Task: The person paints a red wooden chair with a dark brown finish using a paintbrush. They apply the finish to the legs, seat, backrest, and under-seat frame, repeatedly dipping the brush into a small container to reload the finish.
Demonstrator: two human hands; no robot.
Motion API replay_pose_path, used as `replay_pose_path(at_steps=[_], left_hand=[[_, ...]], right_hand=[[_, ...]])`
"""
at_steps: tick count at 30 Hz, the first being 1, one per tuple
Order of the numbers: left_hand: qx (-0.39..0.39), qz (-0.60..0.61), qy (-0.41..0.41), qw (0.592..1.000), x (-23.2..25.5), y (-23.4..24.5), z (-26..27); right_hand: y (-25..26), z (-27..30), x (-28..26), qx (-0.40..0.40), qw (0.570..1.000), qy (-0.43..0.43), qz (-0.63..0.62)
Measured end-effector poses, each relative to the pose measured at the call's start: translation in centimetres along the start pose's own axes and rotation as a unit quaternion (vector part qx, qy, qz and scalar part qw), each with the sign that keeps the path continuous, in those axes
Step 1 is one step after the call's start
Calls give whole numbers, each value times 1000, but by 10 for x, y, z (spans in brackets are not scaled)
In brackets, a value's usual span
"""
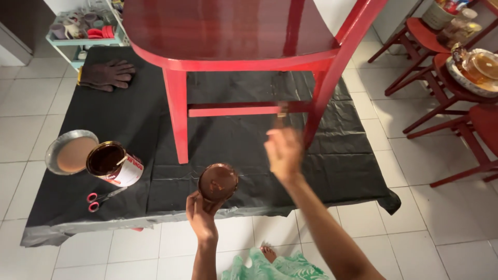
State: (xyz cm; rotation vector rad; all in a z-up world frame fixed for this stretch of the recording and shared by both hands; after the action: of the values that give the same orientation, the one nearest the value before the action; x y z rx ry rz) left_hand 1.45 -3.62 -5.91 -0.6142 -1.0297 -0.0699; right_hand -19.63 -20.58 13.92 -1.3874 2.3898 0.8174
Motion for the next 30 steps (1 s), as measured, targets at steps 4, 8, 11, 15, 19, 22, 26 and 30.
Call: replay_pose_path(at_steps=[4, 8, 11, 15, 19, 22, 26, 30], left_hand=[[15, -2, -1, 1000, -1, 9, -1], [13, 2, 4, 1000, 2, 2, 3], [4, 0, 4, 1000, 0, -5, 5], [5, -20, 6, 1000, -11, -9, 6], [-3, -2, 16, 1000, -19, -11, 6], [-3, -5, 22, 1000, -21, -11, 8], [-9, 0, 26, 1000, -20, -14, 11], [-3, -9, 15, 1000, -19, -13, 8]], right_hand=[[-32, -1, -43, -37, 987, 104, -121], [-22, -2, -3, -65, 983, 22, -168], [17, 0, 44, -18, 1000, 9, 23], [45, 9, 66, 32, 992, 24, 120], [32, 10, 62, 17, 983, 41, 179], [16, 11, 50, -9, 989, 48, 138], [14, 15, 45, -6, 997, 43, 69], [26, 13, 59, 15, 994, 21, 106]])
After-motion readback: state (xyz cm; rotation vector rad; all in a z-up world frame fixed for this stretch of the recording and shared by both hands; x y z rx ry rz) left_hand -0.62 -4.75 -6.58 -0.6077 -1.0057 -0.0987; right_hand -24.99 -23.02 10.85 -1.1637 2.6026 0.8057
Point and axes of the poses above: each hand's wrist, its own z-axis away from the middle knuckle, its own y-axis out of the back of the hand, x = y × z, the point moved 6 cm from there along -z, towards the middle knuckle, and after that the axes turned 12 degrees about x, right-handed, at the moved point
